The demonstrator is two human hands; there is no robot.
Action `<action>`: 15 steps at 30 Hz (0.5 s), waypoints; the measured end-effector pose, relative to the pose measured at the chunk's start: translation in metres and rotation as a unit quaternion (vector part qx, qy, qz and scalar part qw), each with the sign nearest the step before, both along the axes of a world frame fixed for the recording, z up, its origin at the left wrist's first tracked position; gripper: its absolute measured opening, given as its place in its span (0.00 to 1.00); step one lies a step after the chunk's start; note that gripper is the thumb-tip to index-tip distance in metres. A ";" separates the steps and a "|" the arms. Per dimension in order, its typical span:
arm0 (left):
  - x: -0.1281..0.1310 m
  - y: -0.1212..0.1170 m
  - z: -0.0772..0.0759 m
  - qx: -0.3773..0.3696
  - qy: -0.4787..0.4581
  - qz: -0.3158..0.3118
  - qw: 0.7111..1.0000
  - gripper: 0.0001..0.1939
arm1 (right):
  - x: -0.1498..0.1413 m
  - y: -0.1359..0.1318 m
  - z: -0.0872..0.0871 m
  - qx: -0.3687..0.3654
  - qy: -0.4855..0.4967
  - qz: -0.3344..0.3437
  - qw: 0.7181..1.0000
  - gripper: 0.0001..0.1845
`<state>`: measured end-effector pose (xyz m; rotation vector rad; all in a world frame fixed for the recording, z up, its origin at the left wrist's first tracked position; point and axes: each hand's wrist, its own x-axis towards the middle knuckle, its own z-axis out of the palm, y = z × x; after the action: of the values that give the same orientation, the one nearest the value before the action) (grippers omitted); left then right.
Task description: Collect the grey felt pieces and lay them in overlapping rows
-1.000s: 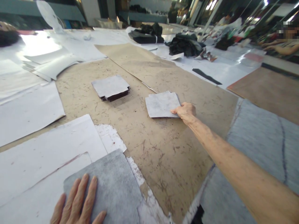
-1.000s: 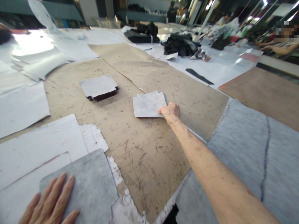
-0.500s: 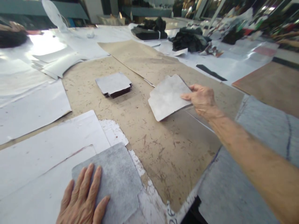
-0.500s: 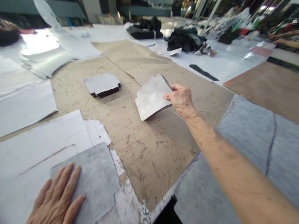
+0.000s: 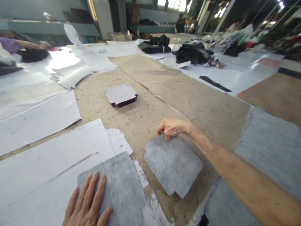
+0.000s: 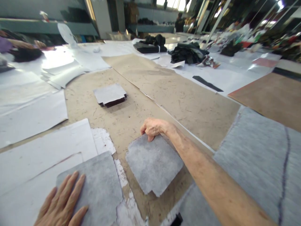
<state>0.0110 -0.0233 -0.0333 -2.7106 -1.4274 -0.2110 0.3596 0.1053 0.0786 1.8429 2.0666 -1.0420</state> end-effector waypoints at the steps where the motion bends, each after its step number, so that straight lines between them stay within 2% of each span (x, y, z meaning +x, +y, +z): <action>1: 0.001 0.001 0.001 0.008 0.000 -0.001 1.000 0.34 | -0.007 -0.001 -0.003 0.036 -0.023 -0.008 0.999 0.15; 4: 0.006 0.002 0.005 0.034 -0.006 -0.001 0.999 0.34 | -0.031 -0.021 -0.006 0.162 -0.074 -0.050 0.983 0.15; 6: 0.007 0.002 0.008 0.035 -0.004 0.001 0.999 0.34 | -0.052 -0.043 -0.010 0.215 -0.070 -0.091 0.970 0.10; 8: 0.008 0.001 0.011 0.030 0.003 0.006 1.000 0.34 | -0.076 -0.063 -0.019 0.203 0.010 -0.167 0.965 0.04; 10: 0.008 0.000 0.012 0.029 0.010 0.014 0.999 0.34 | -0.101 -0.077 -0.031 0.196 0.050 -0.206 0.958 0.06; 12: 0.008 0.000 0.013 0.031 0.015 0.017 0.999 0.34 | -0.121 -0.082 -0.042 0.225 0.091 -0.210 0.947 0.12; 15: 0.008 -0.001 0.012 0.031 0.020 0.014 0.999 0.33 | -0.137 -0.072 -0.050 0.264 0.138 -0.155 0.942 0.21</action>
<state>0.0189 -0.0238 -0.0212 -2.6285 -1.4230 -0.1933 0.2224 0.0333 0.0290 2.4717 2.4569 -0.9117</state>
